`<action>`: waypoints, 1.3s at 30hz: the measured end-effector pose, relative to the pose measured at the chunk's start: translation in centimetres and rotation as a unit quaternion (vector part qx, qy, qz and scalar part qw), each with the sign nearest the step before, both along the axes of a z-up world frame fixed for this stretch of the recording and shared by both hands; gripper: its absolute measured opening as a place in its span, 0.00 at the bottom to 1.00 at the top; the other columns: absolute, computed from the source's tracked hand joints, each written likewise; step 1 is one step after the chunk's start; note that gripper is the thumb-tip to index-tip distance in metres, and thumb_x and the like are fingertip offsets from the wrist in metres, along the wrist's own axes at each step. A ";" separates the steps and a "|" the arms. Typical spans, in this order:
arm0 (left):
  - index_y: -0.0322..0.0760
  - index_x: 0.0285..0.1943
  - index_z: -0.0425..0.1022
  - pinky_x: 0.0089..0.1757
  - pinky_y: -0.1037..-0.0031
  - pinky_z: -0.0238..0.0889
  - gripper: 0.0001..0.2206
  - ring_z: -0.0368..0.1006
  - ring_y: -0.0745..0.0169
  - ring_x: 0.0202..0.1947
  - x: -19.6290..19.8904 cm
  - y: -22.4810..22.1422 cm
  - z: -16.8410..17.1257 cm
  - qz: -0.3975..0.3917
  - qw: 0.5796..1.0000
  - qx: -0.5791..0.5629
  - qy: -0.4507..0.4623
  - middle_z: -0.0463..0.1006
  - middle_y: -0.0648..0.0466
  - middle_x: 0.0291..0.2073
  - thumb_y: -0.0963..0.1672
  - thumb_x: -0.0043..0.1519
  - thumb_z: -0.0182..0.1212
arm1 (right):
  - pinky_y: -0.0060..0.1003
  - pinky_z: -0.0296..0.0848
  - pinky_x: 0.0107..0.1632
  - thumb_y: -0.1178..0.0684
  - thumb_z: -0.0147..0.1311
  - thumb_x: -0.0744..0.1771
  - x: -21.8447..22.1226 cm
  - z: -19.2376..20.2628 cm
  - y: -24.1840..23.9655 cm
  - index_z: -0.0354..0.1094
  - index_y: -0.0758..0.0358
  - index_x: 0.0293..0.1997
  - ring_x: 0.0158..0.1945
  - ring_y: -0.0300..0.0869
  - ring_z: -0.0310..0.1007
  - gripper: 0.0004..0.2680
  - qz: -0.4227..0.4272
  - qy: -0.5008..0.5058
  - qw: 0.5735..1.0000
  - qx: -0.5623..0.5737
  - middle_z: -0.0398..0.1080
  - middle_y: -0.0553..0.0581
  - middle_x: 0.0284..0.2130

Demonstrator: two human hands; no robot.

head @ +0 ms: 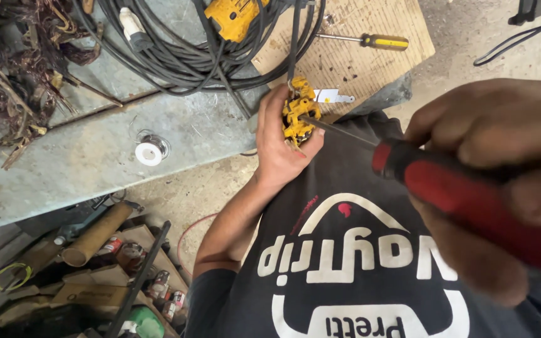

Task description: Repairing a yellow power tool by reassembling internal components and wiring using a screwdriver

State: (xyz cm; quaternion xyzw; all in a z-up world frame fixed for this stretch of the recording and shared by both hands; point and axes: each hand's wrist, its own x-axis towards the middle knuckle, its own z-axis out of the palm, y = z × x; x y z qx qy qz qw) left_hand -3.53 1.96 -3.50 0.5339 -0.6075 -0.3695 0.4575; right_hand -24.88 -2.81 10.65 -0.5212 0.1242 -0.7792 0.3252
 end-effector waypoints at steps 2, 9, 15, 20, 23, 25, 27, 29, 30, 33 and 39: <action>0.30 0.69 0.60 0.64 0.58 0.66 0.32 0.69 0.42 0.63 -0.1 -0.2 0.2 -0.001 1.000 -0.006 0.004 0.69 0.40 0.61 0.46 0.59 0.70 | 0.50 0.84 0.38 0.15 0.59 0.56 1.2 4.4 -1.6 0.45 0.47 0.41 0.17 0.43 0.56 0.32 0.025 0.332 0.943 0.012 0.50 0.50 0.26; 0.29 0.68 0.61 0.63 0.57 0.67 0.30 0.70 0.41 0.62 -0.3 -0.1 0.2 -0.021 0.999 -0.027 0.011 0.70 0.39 0.61 0.45 0.60 0.69 | 0.41 0.84 0.44 0.30 0.54 0.61 -3.6 3.1 -6.1 0.64 0.49 0.30 0.32 0.41 0.77 0.15 0.379 0.581 0.717 0.070 0.71 0.49 0.29; 0.31 0.69 0.61 0.65 0.58 0.66 0.31 0.69 0.42 0.65 -0.4 0.3 -0.2 0.002 1.000 -0.001 0.011 0.69 0.40 0.62 0.48 0.60 0.68 | 0.46 0.78 0.32 0.32 0.40 0.63 1.1 4.3 -2.7 0.46 0.55 0.32 0.15 0.45 0.54 0.17 0.130 0.412 0.902 0.008 0.51 0.56 0.21; 0.34 0.71 0.59 0.65 0.56 0.66 0.33 0.68 0.42 0.66 -0.5 0.5 -0.7 0.007 1.000 0.000 0.000 0.68 0.41 0.64 0.46 0.58 0.71 | 0.47 0.70 0.21 0.23 0.48 0.63 3.1 2.3 -1.1 0.49 0.54 0.46 0.17 0.46 0.48 0.25 -0.102 0.252 0.962 -0.020 0.52 0.57 0.30; 0.34 0.72 0.59 0.65 0.56 0.65 0.33 0.67 0.41 0.66 -0.6 0.4 -0.6 0.005 1.000 0.013 0.009 0.67 0.40 0.64 0.51 0.61 0.68 | 0.49 0.73 0.21 0.19 0.45 0.62 3.0 2.5 -0.9 0.52 0.53 0.49 0.16 0.45 0.52 0.27 -0.134 0.271 0.953 -0.024 0.55 0.56 0.30; 0.32 0.72 0.57 0.66 0.56 0.64 0.35 0.67 0.40 0.65 -0.6 0.4 -0.8 0.015 1.000 -0.013 0.009 0.67 0.40 0.63 0.50 0.61 0.70 | 0.52 0.80 0.30 0.22 0.51 0.61 2.6 2.9 -0.5 0.50 0.52 0.50 0.21 0.46 0.59 0.27 -0.090 0.312 0.946 -0.002 0.55 0.54 0.35; 0.32 0.72 0.58 0.66 0.56 0.64 0.35 0.66 0.40 0.66 -0.4 0.4 -0.5 0.009 1.000 0.000 0.000 0.67 0.39 0.64 0.51 0.61 0.69 | 0.50 0.78 0.27 0.21 0.48 0.61 3.5 2.6 -0.8 0.52 0.53 0.50 0.20 0.46 0.57 0.27 -0.110 0.276 0.955 0.001 0.56 0.55 0.35; 0.31 0.72 0.58 0.66 0.56 0.63 0.35 0.66 0.40 0.67 -0.4 0.2 -0.4 0.002 1.000 0.011 -0.007 0.66 0.39 0.64 0.53 0.62 0.67 | 0.47 0.75 0.24 0.20 0.44 0.61 2.9 2.8 -0.5 0.54 0.54 0.49 0.18 0.46 0.55 0.28 -0.131 0.242 0.961 0.002 0.57 0.56 0.36; 0.31 0.72 0.57 0.66 0.55 0.64 0.34 0.66 0.40 0.66 -0.4 0.2 -0.4 0.001 1.000 -0.001 -0.004 0.66 0.39 0.64 0.52 0.62 0.67 | 0.49 0.80 0.32 0.25 0.50 0.61 1.9 3.0 0.0 0.51 0.51 0.51 0.22 0.46 0.59 0.25 -0.088 0.301 0.949 0.032 0.56 0.55 0.38; 0.31 0.72 0.57 0.66 0.55 0.65 0.34 0.66 0.40 0.66 -0.3 0.0 -0.2 -0.009 1.000 0.007 0.004 0.66 0.39 0.63 0.48 0.60 0.68 | 0.51 0.87 0.53 0.39 0.50 0.65 -2.1 7.0 1.7 0.51 0.49 0.52 0.43 0.53 0.73 0.16 0.080 0.447 0.877 0.158 0.61 0.57 0.43; 0.31 0.72 0.58 0.66 0.54 0.65 0.33 0.66 0.40 0.66 -0.4 0.1 -0.1 -0.022 1.000 0.002 0.003 0.66 0.39 0.64 0.49 0.61 0.67 | 0.55 0.92 0.63 0.48 0.57 0.67 -2.3 6.6 1.0 0.51 0.46 0.57 0.46 0.52 0.74 0.17 0.140 0.496 0.847 0.132 0.61 0.58 0.45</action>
